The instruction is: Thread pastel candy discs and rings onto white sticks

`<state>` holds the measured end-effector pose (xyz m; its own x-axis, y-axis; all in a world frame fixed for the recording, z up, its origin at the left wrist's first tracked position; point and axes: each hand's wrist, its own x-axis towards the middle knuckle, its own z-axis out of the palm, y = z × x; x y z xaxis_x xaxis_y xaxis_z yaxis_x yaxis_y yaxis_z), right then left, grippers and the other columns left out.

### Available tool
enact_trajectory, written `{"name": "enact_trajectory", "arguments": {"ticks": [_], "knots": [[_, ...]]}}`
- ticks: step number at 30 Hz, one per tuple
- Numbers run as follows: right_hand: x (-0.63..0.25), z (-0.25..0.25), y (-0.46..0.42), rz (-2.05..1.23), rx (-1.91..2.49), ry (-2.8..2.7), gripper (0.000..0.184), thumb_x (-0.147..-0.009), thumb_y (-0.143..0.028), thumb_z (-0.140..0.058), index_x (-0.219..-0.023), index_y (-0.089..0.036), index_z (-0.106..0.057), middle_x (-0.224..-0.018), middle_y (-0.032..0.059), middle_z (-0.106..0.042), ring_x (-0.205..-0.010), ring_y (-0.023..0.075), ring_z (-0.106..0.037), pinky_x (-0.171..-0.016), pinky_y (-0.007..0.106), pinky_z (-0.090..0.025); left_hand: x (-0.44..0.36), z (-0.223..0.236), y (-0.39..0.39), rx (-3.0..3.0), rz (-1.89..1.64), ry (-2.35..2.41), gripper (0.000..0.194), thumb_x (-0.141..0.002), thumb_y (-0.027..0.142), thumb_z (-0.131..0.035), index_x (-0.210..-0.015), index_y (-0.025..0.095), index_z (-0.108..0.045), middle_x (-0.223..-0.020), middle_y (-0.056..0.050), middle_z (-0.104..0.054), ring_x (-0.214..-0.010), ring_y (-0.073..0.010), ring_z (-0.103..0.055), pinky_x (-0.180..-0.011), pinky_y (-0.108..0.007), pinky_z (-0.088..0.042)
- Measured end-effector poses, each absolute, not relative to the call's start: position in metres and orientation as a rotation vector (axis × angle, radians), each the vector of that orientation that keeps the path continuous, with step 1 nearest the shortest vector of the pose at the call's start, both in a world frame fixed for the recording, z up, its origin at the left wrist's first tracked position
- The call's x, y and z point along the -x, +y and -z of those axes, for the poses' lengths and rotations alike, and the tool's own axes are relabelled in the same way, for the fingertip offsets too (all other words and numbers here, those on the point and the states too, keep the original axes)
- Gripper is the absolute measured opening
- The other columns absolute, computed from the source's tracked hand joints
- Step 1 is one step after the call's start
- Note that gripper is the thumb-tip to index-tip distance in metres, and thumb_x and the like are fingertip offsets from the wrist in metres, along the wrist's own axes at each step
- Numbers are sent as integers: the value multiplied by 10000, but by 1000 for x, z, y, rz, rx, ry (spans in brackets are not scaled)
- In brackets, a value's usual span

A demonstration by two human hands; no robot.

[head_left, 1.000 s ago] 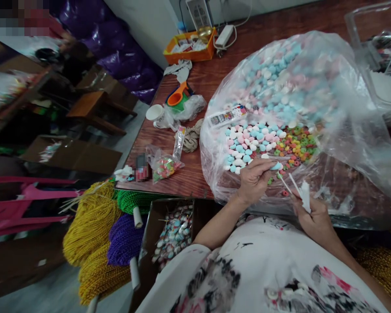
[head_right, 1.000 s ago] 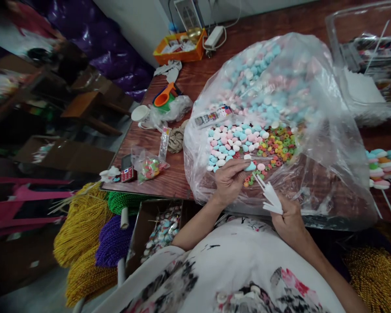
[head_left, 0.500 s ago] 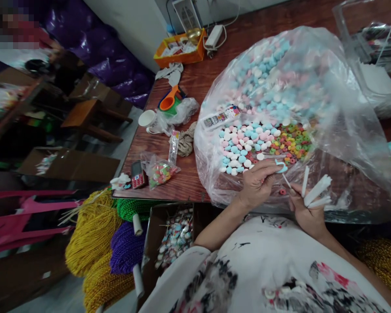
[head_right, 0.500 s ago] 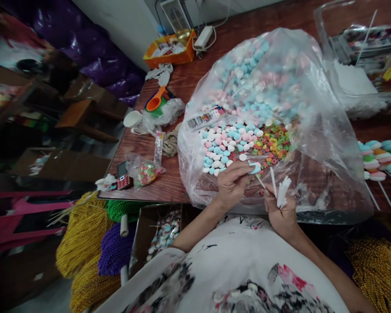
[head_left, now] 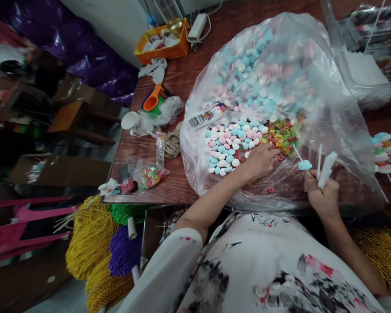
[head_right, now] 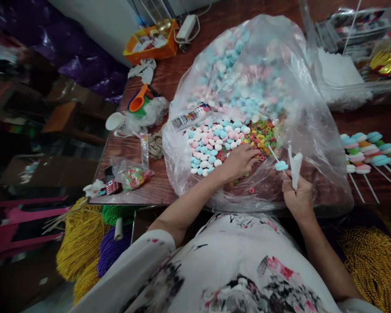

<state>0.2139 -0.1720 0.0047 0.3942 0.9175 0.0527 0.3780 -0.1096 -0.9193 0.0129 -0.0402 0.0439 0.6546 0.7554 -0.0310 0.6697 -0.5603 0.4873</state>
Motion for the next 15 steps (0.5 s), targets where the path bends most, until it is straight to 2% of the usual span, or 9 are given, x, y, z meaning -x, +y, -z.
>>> {"name": "enact_trajectory", "arguments": {"ticks": [2,5,8,11,13,15], "knots": [[-215,2,-176,-658,1699,-1207,344,-910,-476,-632,-863,-148,-728,-576,-9,-572,-517,126,-502,-537,264,-430,-25,-46,-32,-2488,-59,1113,308,-883,151,-564,-1134,154,-743,-1110,-142,-690,-1055,-263,-665,-917,-378,-547],[-217,7,-181,-674,1671,-1263,328,-924,-449,-616,-923,-146,-740,-584,-13,-580,-504,124,-501,-528,257,-432,-32,-44,-31,-2470,-69,1119,263,-830,96,-581,-1020,124,-760,-1064,-146,-702,-1024,-271,-671,-891,-391,-554],[-220,6,-184,-649,1620,-1392,245,-914,-356,-612,-952,-161,-755,-596,-13,-602,-493,119,-506,-522,242,-436,-23,-40,-35,-2151,-404,1150,191,-805,80,-602,-870,134,-773,-937,-105,-735,-920,-218,-688,-860,-363,-561],[-216,0,-185,-640,1525,-1487,197,-892,-264,-605,-966,-180,-766,-635,-4,-652,-505,128,-548,-540,242,-463,-2,-42,-44,-1470,-800,1119,95,-800,198,-705,-840,149,-776,-808,-45,-747,-723,-133,-678,-718,-277,-564],[-211,-5,-186,-654,1483,-1520,192,-883,-233,-595,-957,-187,-766,-636,-4,-660,-498,133,-551,-533,246,-464,11,-47,-54,-1065,-924,1054,217,-722,315,-825,-846,144,-773,-733,-19,-735,-589,-94,-637,-595,-229,-533],[-203,-10,-185,-653,1460,-1570,193,-865,-205,-594,-954,-194,-765,-630,-7,-663,-488,134,-546,-522,247,-460,20,-55,-65,-836,-975,1002,355,-622,381,-911,-843,141,-770,-682,-4,-723,-526,-79,-616,-538,-211,-516]]}}
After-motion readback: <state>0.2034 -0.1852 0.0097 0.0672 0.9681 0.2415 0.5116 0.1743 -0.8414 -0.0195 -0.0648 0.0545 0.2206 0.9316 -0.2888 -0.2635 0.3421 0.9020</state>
